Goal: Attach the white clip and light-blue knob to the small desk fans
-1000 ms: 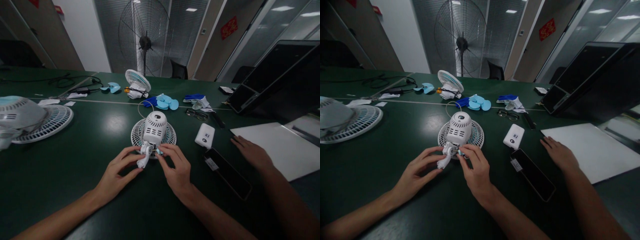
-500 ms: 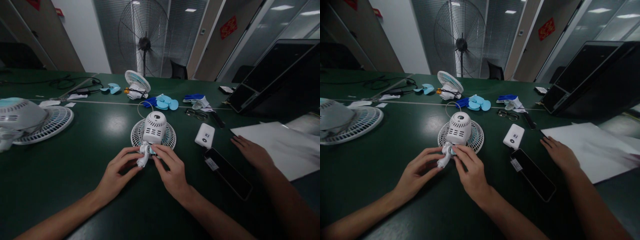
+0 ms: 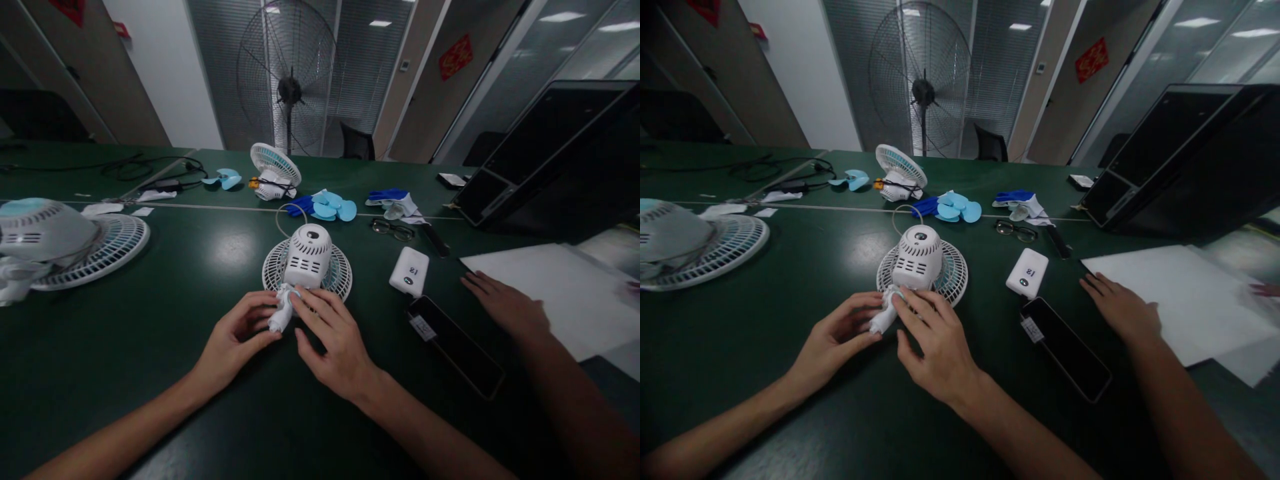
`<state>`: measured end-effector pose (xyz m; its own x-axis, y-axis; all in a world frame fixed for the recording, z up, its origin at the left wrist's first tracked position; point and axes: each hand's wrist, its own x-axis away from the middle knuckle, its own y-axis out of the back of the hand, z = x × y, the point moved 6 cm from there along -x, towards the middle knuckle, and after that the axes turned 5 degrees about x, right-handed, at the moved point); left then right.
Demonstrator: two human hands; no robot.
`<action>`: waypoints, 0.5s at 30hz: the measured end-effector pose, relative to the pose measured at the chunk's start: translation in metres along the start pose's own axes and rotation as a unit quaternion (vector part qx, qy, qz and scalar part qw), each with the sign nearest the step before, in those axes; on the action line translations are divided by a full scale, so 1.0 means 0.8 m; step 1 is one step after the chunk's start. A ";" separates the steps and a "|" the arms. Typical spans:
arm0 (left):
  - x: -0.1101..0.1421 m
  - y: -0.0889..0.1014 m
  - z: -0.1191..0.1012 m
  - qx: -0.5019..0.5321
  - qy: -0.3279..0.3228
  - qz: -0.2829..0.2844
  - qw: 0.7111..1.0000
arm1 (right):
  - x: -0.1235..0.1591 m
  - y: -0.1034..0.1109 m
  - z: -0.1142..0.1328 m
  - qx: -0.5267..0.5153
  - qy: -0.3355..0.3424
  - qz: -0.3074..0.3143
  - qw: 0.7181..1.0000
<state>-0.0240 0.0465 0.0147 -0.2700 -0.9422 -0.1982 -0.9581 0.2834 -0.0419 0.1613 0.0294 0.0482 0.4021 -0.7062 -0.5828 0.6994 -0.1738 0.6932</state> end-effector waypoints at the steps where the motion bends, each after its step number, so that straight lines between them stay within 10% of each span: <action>1: 0.000 0.001 0.002 0.012 0.012 -0.001 1.000 | 0.000 -0.001 0.000 0.001 -0.004 0.003 1.000; 15: -0.019 -0.023 -0.019 -0.113 0.056 0.144 0.981 | 0.004 0.004 -0.020 -0.057 -0.041 -0.058 0.996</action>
<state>-0.0039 0.0525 0.0336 -0.5289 -0.8466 -0.0595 -0.8339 0.5054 0.2216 0.1744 0.0380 0.0417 0.2681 -0.7408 -0.6159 0.8030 -0.1815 0.5677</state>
